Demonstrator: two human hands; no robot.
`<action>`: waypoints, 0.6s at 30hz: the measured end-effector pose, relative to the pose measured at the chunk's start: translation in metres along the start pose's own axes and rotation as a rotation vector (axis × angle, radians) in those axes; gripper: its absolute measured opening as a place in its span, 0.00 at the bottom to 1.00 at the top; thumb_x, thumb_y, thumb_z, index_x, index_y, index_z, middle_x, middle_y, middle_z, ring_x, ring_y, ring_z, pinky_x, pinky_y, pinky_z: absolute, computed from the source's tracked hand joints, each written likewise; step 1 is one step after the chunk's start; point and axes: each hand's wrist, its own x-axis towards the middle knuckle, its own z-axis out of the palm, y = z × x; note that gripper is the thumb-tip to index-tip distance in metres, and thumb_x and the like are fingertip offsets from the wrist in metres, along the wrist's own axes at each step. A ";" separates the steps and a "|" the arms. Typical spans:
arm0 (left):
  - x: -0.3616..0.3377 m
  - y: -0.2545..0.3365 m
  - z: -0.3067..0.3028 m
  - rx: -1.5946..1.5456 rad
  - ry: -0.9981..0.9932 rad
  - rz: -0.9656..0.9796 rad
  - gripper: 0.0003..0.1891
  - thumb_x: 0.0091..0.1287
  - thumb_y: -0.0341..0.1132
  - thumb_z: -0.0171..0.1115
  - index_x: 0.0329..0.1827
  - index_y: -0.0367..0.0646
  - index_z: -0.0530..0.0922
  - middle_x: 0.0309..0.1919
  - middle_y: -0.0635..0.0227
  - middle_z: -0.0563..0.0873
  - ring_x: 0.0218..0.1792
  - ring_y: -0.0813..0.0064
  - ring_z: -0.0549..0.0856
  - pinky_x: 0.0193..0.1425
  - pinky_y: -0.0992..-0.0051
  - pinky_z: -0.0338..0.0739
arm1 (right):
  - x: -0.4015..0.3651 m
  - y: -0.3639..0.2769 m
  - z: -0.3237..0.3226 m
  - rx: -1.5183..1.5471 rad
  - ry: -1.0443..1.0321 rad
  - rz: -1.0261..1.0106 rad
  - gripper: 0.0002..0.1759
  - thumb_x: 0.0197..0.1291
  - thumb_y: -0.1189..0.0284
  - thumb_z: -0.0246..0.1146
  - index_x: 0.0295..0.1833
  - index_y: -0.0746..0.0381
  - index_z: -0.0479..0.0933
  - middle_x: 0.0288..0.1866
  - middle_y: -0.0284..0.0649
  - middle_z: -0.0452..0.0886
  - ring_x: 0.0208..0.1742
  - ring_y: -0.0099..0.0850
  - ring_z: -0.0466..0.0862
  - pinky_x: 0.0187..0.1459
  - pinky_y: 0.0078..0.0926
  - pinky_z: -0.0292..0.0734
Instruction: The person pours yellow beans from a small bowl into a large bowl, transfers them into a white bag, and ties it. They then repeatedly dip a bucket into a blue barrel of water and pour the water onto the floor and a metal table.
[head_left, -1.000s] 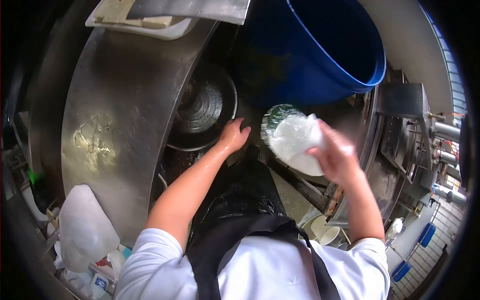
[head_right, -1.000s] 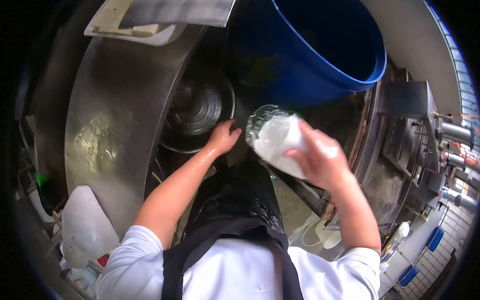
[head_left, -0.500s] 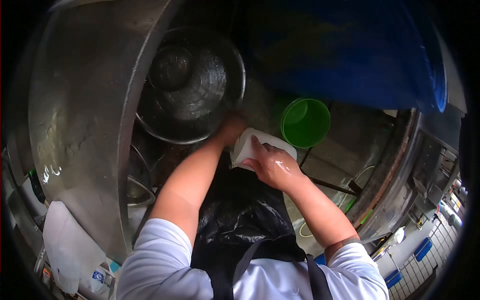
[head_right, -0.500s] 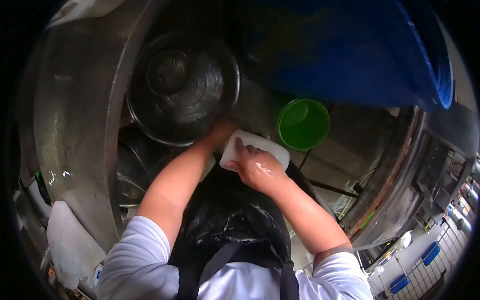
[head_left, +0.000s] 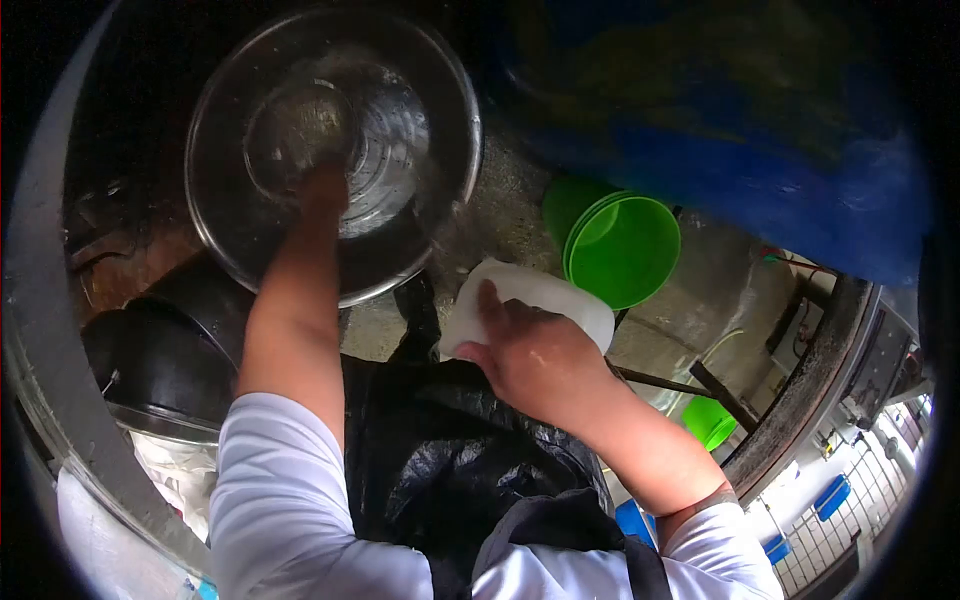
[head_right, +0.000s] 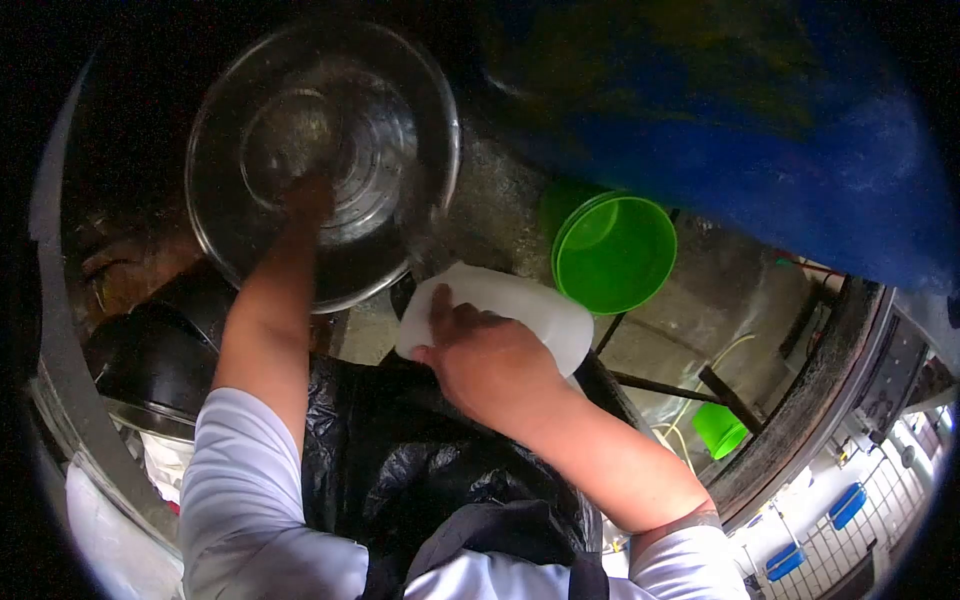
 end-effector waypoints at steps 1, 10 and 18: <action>-0.011 0.013 -0.010 0.042 -0.237 -0.067 0.22 0.72 0.42 0.60 0.66 0.42 0.80 0.69 0.48 0.79 0.70 0.49 0.78 0.75 0.50 0.70 | 0.003 -0.004 -0.004 0.016 -0.028 -0.038 0.38 0.69 0.55 0.65 0.71 0.75 0.68 0.42 0.60 0.85 0.40 0.52 0.88 0.41 0.43 0.84; -0.096 0.065 0.059 -0.358 -0.370 0.124 0.21 0.70 0.39 0.63 0.65 0.44 0.81 0.64 0.50 0.83 0.66 0.49 0.82 0.69 0.54 0.78 | 0.007 -0.070 -0.031 -0.257 -0.131 -0.253 0.29 0.66 0.64 0.62 0.62 0.80 0.75 0.34 0.50 0.88 0.33 0.38 0.90 0.34 0.32 0.85; -0.173 0.062 -0.078 -0.197 -0.193 0.180 0.25 0.67 0.39 0.64 0.68 0.41 0.79 0.65 0.46 0.82 0.66 0.47 0.82 0.69 0.55 0.77 | -0.050 -0.152 -0.116 -0.357 -0.110 -0.313 0.26 0.61 0.70 0.61 0.57 0.82 0.76 0.33 0.50 0.88 0.31 0.39 0.90 0.33 0.32 0.85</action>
